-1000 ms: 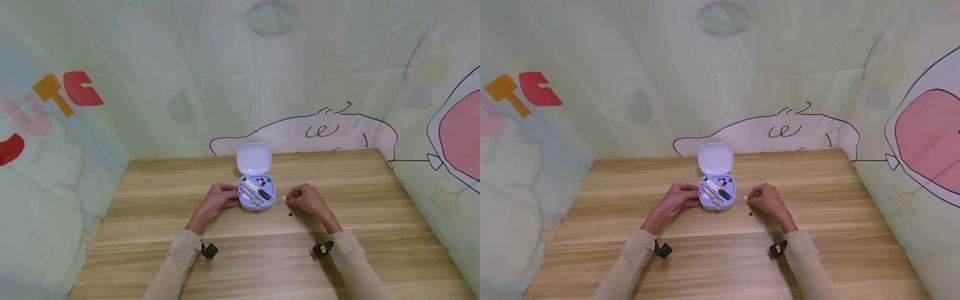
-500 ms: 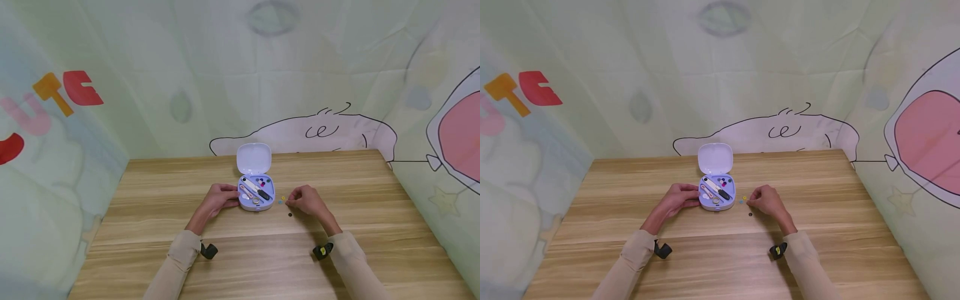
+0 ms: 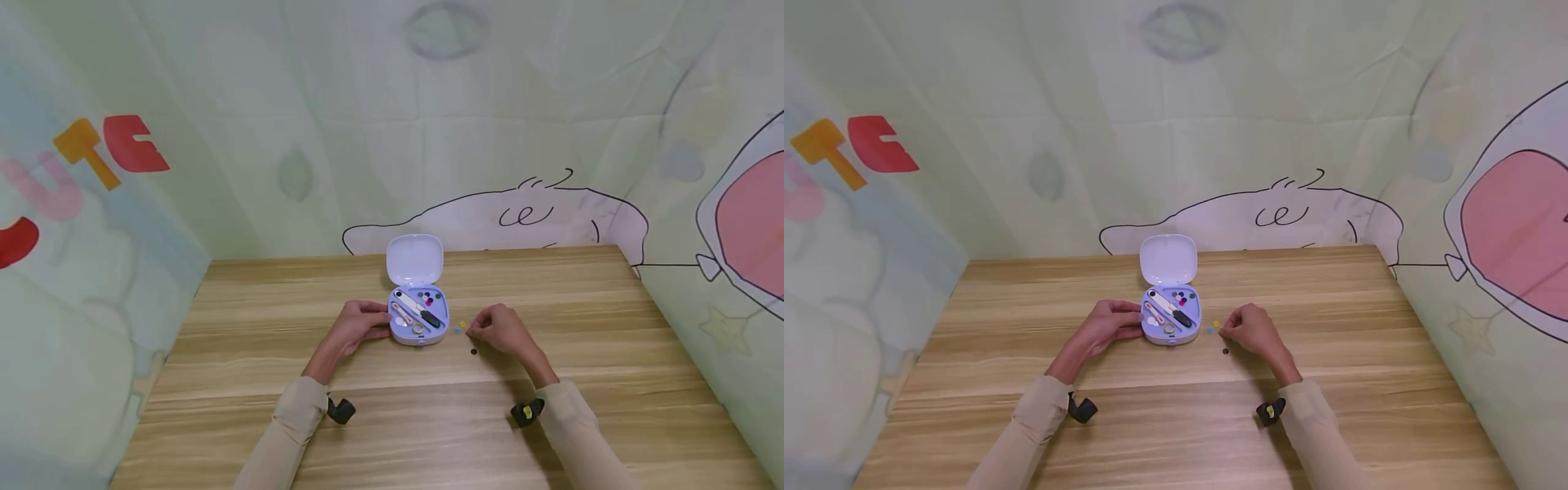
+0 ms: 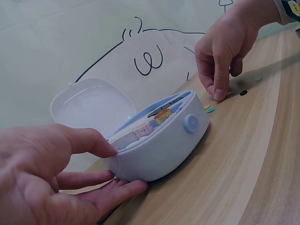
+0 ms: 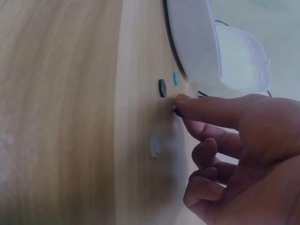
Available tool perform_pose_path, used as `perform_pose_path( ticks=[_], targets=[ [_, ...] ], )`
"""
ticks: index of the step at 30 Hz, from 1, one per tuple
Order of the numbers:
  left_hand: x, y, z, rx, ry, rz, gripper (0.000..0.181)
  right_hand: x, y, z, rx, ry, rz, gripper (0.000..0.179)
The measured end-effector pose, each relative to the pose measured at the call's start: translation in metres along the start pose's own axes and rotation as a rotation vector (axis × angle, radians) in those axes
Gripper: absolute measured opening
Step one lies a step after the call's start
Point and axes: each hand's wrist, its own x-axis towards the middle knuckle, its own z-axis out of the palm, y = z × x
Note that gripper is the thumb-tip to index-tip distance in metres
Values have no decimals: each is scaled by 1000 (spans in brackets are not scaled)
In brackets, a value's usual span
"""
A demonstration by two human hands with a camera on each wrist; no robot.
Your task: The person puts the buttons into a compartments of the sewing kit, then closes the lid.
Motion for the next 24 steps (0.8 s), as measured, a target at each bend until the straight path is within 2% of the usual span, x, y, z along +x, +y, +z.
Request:
perform_pose_path(
  ticks=[16,24],
  targets=[
    [0,0,-1,-11,-19,5,33,5,-13,-12,20,4,-46,12],
    [0,1,-1,-16,-18,6,33,10,-27,-18,32,10,-41,14]
  ],
)
